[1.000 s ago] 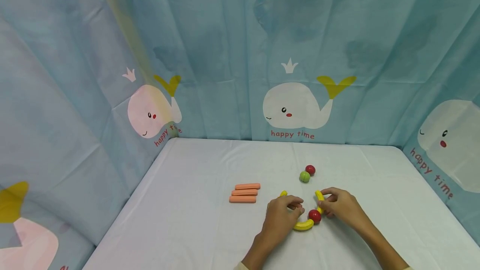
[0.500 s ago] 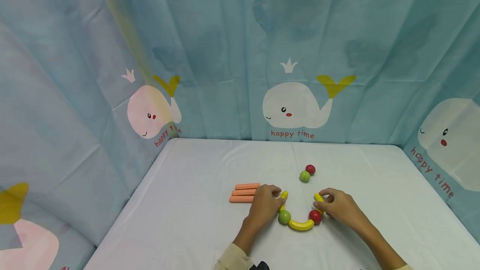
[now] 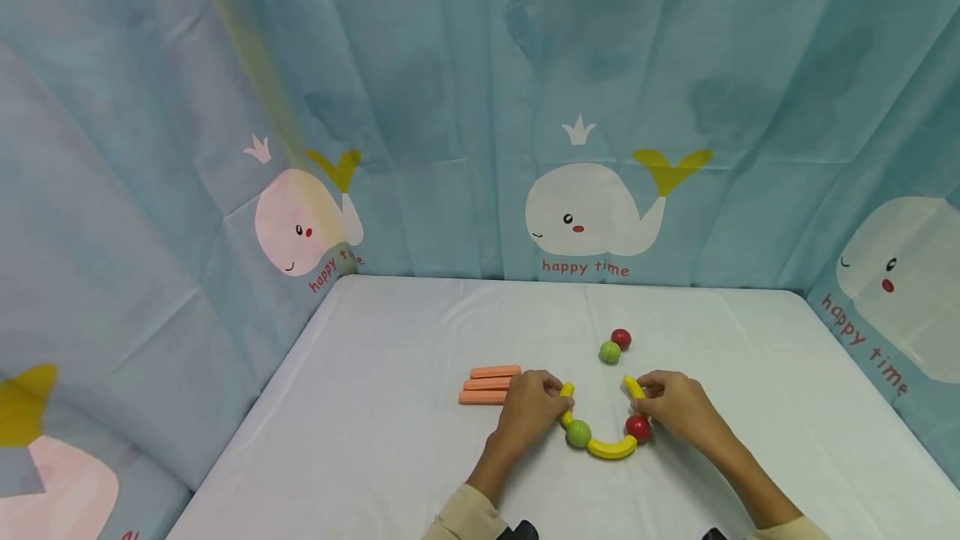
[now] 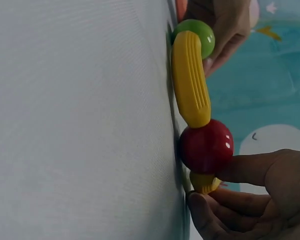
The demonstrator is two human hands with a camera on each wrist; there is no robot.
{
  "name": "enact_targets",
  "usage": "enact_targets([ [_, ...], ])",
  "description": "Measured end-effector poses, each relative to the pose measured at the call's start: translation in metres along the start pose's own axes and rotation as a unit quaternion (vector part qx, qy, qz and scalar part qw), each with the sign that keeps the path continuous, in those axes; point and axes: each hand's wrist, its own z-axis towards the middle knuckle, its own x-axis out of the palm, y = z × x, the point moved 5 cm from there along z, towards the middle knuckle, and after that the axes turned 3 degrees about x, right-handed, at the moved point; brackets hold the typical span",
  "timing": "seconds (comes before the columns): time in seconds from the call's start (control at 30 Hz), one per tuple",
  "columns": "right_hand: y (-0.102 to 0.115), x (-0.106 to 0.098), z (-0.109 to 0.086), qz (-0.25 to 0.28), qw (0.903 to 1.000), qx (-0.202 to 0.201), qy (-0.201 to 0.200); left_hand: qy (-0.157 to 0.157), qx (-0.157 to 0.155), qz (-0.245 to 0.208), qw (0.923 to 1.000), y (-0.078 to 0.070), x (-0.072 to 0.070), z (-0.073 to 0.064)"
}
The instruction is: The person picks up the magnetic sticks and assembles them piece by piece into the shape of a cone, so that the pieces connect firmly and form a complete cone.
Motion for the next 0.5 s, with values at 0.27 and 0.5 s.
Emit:
enact_targets([
  [0.27,0.004,0.004,0.007,0.003,0.9996,-0.025,-0.011,0.010,-0.001,-0.024,0.9997,-0.001,0.002,-0.005],
  [0.5,0.007,0.008,0.015,0.008,0.9994,-0.032,-0.013,0.006,0.004,-0.038,0.9993,0.003,0.002,-0.006],
])
